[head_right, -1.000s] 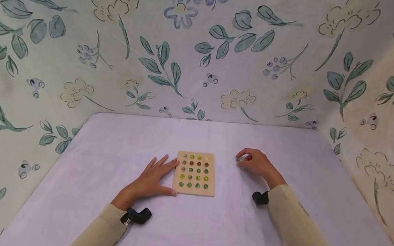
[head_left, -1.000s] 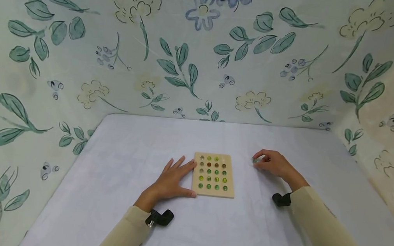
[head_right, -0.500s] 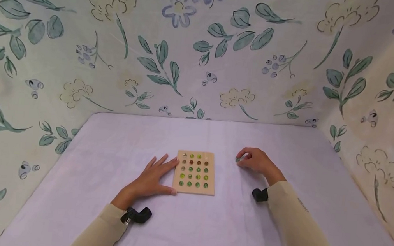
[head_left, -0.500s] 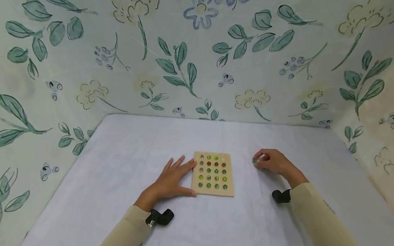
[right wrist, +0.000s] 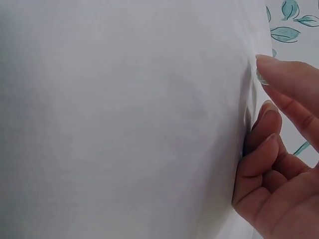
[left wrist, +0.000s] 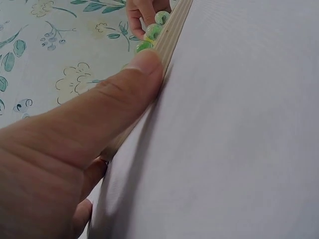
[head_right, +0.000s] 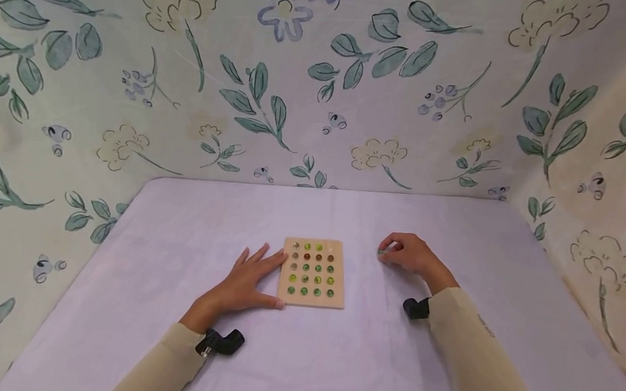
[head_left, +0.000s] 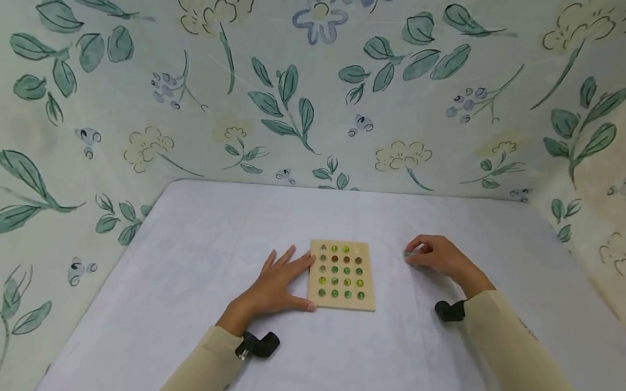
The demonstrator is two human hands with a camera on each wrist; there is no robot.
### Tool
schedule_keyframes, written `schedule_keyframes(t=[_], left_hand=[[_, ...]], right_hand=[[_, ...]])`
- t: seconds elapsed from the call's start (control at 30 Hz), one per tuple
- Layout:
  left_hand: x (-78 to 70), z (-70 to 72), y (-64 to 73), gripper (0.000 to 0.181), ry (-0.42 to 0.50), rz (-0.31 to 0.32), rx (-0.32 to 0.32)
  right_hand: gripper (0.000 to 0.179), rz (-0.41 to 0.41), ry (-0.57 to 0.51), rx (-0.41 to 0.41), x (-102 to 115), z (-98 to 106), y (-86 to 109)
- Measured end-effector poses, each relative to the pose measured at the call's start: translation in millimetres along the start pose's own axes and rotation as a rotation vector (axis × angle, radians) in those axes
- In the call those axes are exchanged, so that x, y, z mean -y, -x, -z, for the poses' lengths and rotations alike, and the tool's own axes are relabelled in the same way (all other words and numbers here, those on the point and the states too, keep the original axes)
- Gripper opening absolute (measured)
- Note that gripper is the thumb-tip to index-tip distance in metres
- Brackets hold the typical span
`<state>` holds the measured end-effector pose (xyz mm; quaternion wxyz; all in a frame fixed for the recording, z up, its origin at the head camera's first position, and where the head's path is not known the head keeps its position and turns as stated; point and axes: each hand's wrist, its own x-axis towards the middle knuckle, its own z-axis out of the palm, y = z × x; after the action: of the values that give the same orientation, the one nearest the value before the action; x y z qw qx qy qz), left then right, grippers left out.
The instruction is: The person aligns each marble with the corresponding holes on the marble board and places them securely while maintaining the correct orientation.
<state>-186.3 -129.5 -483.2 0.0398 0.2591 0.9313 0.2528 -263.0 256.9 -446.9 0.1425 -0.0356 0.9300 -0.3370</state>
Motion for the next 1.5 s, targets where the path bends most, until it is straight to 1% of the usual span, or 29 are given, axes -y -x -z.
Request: schedule_keyframes(t=[0.1,0.3,0.43,0.5,0.6,0.73,0.9,1.0,1.17,1.27,1.4,1.5], left_hand=[[-1.2,0.5,-2.1,0.104,0.001,0.009,-0.003],[-1.7,-1.1,-3.6,0.105,-0.004,0.029,0.009],[-1.4,-1.7,-1.4,0.105,0.002,0.029,0.018],[-1.3,-1.0,-0.5,0.105,-0.003,0.026,0.017],[-2.3,-0.1,-0.8,0.104,-0.012,0.018,0.014],[-3.4,1.3,-1.2,0.103,-0.008,0.010,0.013],[-2.3,-0.3,-1.8,0.103,-0.020,0.010,0.012],[-2.0,-1.9,-1.3,0.103,-0.021,0.007,0.015],[-1.5,-0.9,0.1,0.101,-0.011,0.001,0.015],[-1.4,-0.2,0.7,0.101,-0.012,-0.006,0.013],[-1.7,0.3,1.1,0.100,-0.013,-0.006,0.017],[-1.9,0.1,0.9,0.100,-0.017,-0.005,0.019]], right_hand=[[0.025,0.014,-0.004,0.003,2.2,2.2,-0.6],[0.024,0.006,-0.007,-0.004,13.4,0.9,1.2],[0.021,0.036,0.008,-0.032,25.1,-4.1,0.3],[0.021,0.072,0.011,-0.043,33.5,-7.2,-0.6],[0.020,0.100,0.005,-0.051,43.6,-12.2,-2.4],[0.019,0.113,-0.013,-0.043,55.3,-19.5,-5.8],[0.020,0.122,-0.049,-0.008,66.1,-30.5,-7.7],[0.019,0.111,-0.060,0.001,69.0,-37.2,-8.5],[0.016,0.131,-0.071,0.012,73.7,-45.3,-12.5],[0.016,0.146,-0.096,0.021,75.4,-48.6,-14.5],[0.017,0.142,-0.129,0.035,75.9,-52.4,-15.7],[0.018,0.135,-0.130,0.045,75.6,-54.3,-15.5]])
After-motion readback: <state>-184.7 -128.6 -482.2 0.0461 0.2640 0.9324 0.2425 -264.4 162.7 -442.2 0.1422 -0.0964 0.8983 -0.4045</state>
